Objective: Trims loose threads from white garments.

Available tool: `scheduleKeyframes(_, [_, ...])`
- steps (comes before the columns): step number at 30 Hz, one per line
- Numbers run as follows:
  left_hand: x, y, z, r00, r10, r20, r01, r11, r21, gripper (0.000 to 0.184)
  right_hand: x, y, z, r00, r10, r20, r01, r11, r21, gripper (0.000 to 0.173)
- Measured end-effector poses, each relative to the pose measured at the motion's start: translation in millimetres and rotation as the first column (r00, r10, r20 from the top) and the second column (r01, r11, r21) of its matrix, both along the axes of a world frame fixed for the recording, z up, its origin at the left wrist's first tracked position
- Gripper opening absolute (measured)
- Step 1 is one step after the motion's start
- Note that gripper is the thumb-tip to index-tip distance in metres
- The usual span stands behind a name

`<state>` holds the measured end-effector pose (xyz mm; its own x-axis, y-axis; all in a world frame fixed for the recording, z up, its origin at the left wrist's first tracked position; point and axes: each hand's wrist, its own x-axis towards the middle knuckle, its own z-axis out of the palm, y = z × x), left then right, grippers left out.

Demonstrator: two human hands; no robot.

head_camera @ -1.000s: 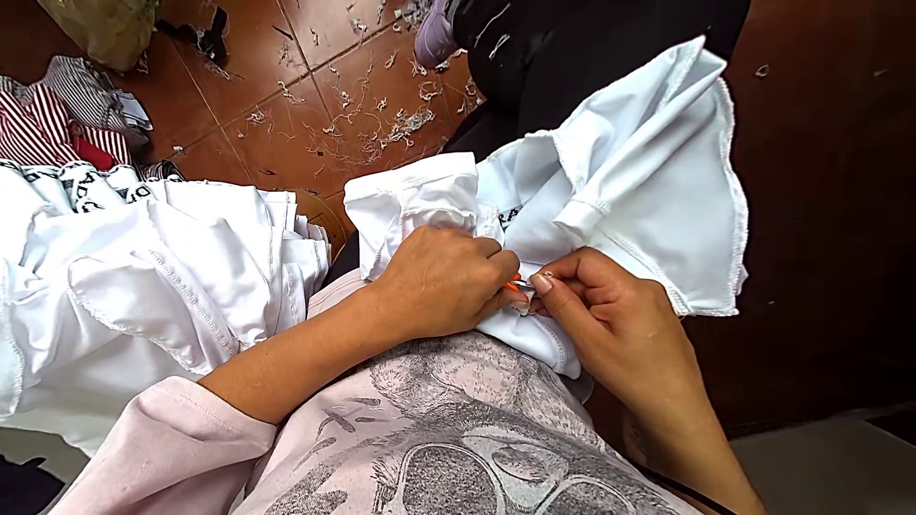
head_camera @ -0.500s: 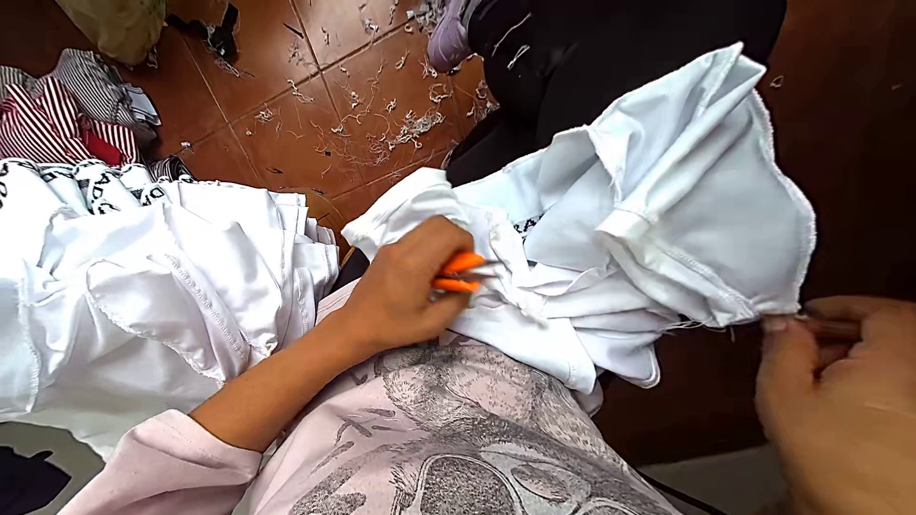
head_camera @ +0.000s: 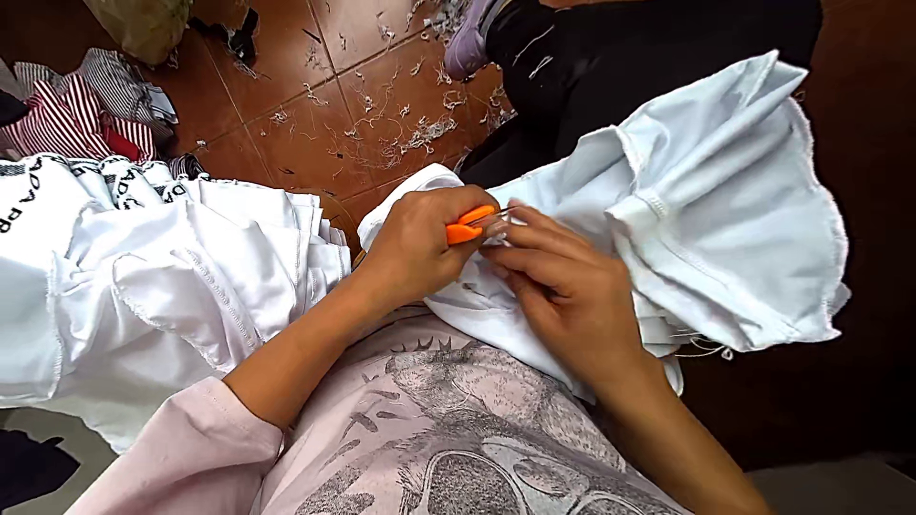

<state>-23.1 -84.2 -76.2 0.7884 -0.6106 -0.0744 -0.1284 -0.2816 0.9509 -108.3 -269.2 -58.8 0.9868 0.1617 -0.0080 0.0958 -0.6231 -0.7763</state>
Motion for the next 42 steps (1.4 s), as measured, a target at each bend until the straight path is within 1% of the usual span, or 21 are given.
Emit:
scheduleKeyframes(3, [-2, 2, 2, 0.994, 0.084, -0.067, -0.093, 0.984, -0.155, 0.015, 1, 5, 1, 0.994, -0.085, 0.065, 0.076, 0.99, 0.121, 0.024])
scheduleKeyframes(4, [-1, 4, 2, 0.994, 0.069, -0.086, -0.082, 0.984, -0.157, 0.024, 3, 5, 3, 0.994, -0.099, 0.051, 0.091, 0.985, 0.147, 0.024])
scheduleKeyframes(6, [2, 12, 3, 0.999, 0.006, -0.042, -0.009, 0.997, -0.08, 0.045, 4, 3, 6, 0.992, -0.124, 0.0, 0.121, 0.972, 0.199, 0.023])
scheduleKeyframes(10, [7, 27, 9, 0.967, -0.15, 0.205, 0.122, 0.982, 0.143, 0.042, 5, 0, 6, 0.985, -0.148, -0.084, 0.166, 0.948, 0.271, 0.031])
scheduleKeyframes(12, [8, 28, 11, 0.946, -0.214, 0.245, 0.162, 0.963, 0.214, 0.045, 6, 0, 6, 0.985, -0.145, -0.09, 0.165, 0.948, 0.271, 0.033])
scheduleKeyframes(14, [9, 25, 11, 0.941, -0.249, 0.229, 0.191, 0.95, 0.248, 0.049, 7, 0, 8, 0.988, -0.128, -0.087, 0.146, 0.958, 0.248, 0.033])
scheduleKeyframes(17, [10, 17, 10, 0.932, -0.272, 0.238, 0.208, 0.942, 0.263, 0.041, 8, -1, 9, 0.993, -0.096, -0.071, 0.109, 0.973, 0.204, 0.032])
scheduleKeyframes(22, [9, 12, 3, 0.922, -0.264, 0.284, 0.211, 0.956, 0.205, 0.036, 15, 1, 14, 0.997, -0.037, -0.063, 0.045, 0.99, 0.133, 0.029])
scheduleKeyframes(25, [7, 14, -7, 0.948, -0.196, 0.252, 0.167, 0.977, 0.132, 0.035, 30, -2, 25, 0.99, 0.094, -0.107, -0.099, 0.994, -0.043, 0.036])
scheduleKeyframes(28, [0, 20, -14, 0.97, -0.187, 0.153, 0.175, 0.981, 0.088, 0.04, 67, -2, 53, 0.971, 0.196, -0.135, -0.222, 0.952, -0.21, 0.043])
scheduleKeyframes(30, [-7, 20, -14, 0.97, -0.207, 0.125, 0.194, 0.975, 0.11, 0.056, 89, 6, 67, 0.983, 0.184, -0.008, -0.183, 0.97, -0.16, 0.043])
scheduleKeyframes(31, [-11, 19, -13, 0.968, -0.21, 0.14, 0.191, 0.972, 0.135, 0.065, 95, 9, 70, 0.986, 0.15, 0.068, -0.144, 0.985, -0.093, 0.035])
scheduleKeyframes(32, [-14, 16, -12, 0.963, -0.21, 0.169, 0.184, 0.971, 0.155, 0.073, 98, 7, 71, 0.989, 0.115, 0.095, -0.114, 0.993, -0.016, 0.028])
scheduleKeyframes(33, [-17, 13, -11, 0.954, -0.217, 0.206, 0.18, 0.966, 0.184, 0.076, 98, 3, 69, 0.993, 0.096, 0.066, -0.102, 0.991, 0.082, 0.026])
scheduleKeyframes(35, [-20, 4, -11, 0.935, -0.24, 0.262, 0.179, 0.955, 0.235, 0.067, 90, -9, 63, 0.989, 0.129, -0.069, -0.105, 0.954, 0.28, 0.029])
scheduleKeyframes(36, [-21, 1, -13, 0.929, -0.244, 0.279, 0.178, 0.954, 0.243, 0.054, 81, -15, 58, 0.981, 0.148, -0.123, -0.107, 0.95, 0.293, 0.03])
scheduleKeyframes(37, [-21, -2, -14, 0.928, -0.247, 0.279, 0.182, 0.954, 0.24, 0.036, 69, -24, 53, 0.975, 0.155, -0.162, -0.113, 0.963, 0.243, 0.032])
scheduleKeyframes(38, [-19, -3, -15, 0.932, -0.249, 0.264, 0.19, 0.955, 0.229, 0.021, 56, -33, 48, 0.97, 0.145, -0.194, -0.12, 0.983, 0.137, 0.035])
scheduleKeyframes(39, [-17, -1, -15, 0.936, -0.248, 0.25, 0.197, 0.958, 0.21, 0.012, 44, -44, 45, 0.971, 0.109, -0.213, -0.111, 0.994, 0.006, 0.039])
scheduleKeyframes(40, [-15, 2, -15, 0.941, -0.244, 0.234, 0.203, 0.961, 0.186, 0.008, 32, -55, 42, 0.976, 0.058, -0.209, -0.08, 0.992, -0.097, 0.042])
scheduleKeyframes(42, [-11, 10, -17, 0.947, -0.241, 0.212, 0.211, 0.965, 0.152, 0.009, 12, -77, 40, 0.983, -0.039, -0.18, 0.01, 0.987, -0.162, 0.042])
